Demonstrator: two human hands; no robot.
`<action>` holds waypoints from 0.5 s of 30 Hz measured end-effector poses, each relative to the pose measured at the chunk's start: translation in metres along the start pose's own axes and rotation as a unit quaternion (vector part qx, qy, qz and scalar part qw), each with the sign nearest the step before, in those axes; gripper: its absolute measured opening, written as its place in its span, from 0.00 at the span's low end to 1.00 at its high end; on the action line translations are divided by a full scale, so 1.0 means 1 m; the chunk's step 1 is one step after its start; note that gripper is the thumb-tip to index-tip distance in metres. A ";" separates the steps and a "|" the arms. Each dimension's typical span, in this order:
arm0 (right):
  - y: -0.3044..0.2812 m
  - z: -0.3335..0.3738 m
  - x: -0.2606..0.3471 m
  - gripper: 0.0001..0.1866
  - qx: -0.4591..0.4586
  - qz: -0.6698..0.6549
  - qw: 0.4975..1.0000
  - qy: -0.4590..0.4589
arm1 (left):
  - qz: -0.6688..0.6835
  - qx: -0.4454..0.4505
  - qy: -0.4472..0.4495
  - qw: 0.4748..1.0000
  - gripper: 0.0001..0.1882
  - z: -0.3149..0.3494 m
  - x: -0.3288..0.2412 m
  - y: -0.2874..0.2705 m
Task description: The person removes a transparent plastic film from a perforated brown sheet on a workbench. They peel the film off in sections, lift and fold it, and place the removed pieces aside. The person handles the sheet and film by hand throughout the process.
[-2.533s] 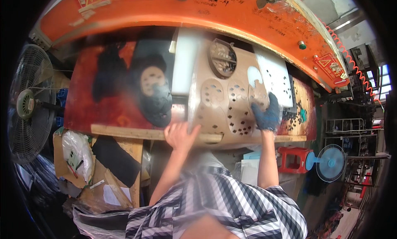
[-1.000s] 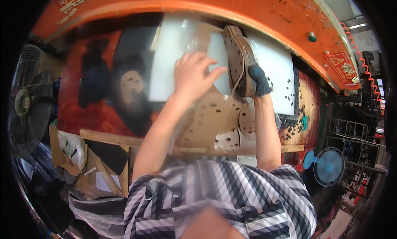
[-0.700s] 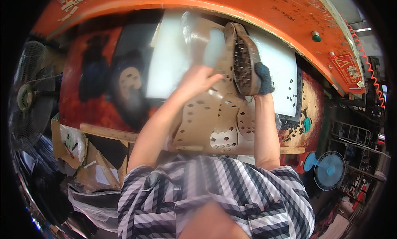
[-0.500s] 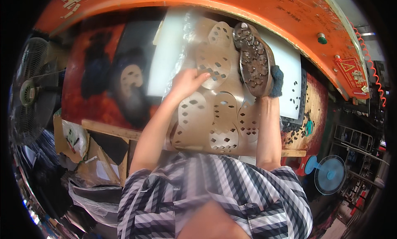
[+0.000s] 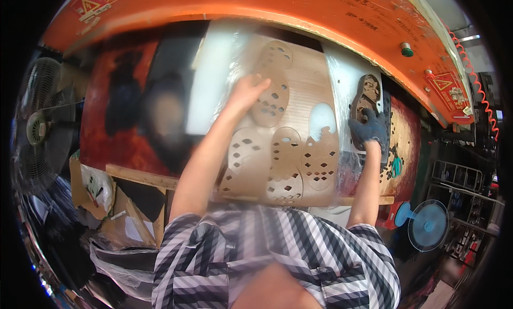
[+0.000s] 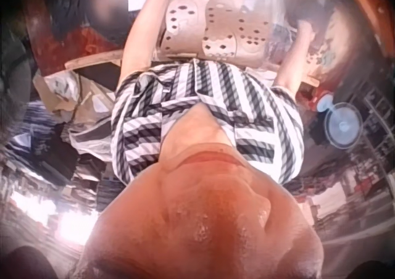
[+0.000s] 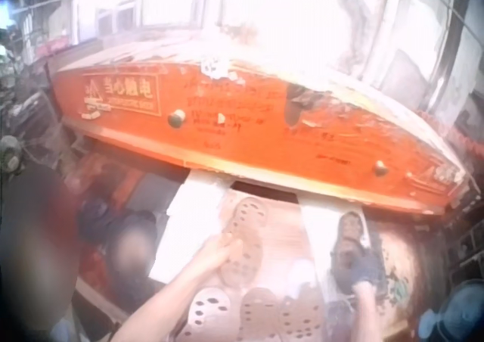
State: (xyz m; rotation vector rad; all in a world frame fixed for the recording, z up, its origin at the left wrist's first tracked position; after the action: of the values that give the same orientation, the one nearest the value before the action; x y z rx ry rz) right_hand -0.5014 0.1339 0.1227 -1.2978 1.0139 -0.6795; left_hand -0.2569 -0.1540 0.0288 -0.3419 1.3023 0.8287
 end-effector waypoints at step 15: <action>-0.018 -0.007 0.232 0.36 -0.071 -0.046 0.976 -0.203 | -0.203 0.062 0.417 0.884 0.12 0.107 -0.096 0.047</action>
State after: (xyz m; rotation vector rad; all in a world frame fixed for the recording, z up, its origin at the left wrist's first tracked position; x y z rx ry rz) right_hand -0.4051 -0.0755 0.0894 -1.5400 0.6801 -0.3914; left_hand -0.2176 -0.0854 0.1580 -0.9004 1.9737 0.2104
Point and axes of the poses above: each hand's wrist, its own z-axis away from the middle knuckle, its own y-axis out of the palm, x = y × z, the point moved 9 cm from there along -z, towards the middle knuckle, and after that the axes turned 9 degrees about z, right-handed, at the moved point
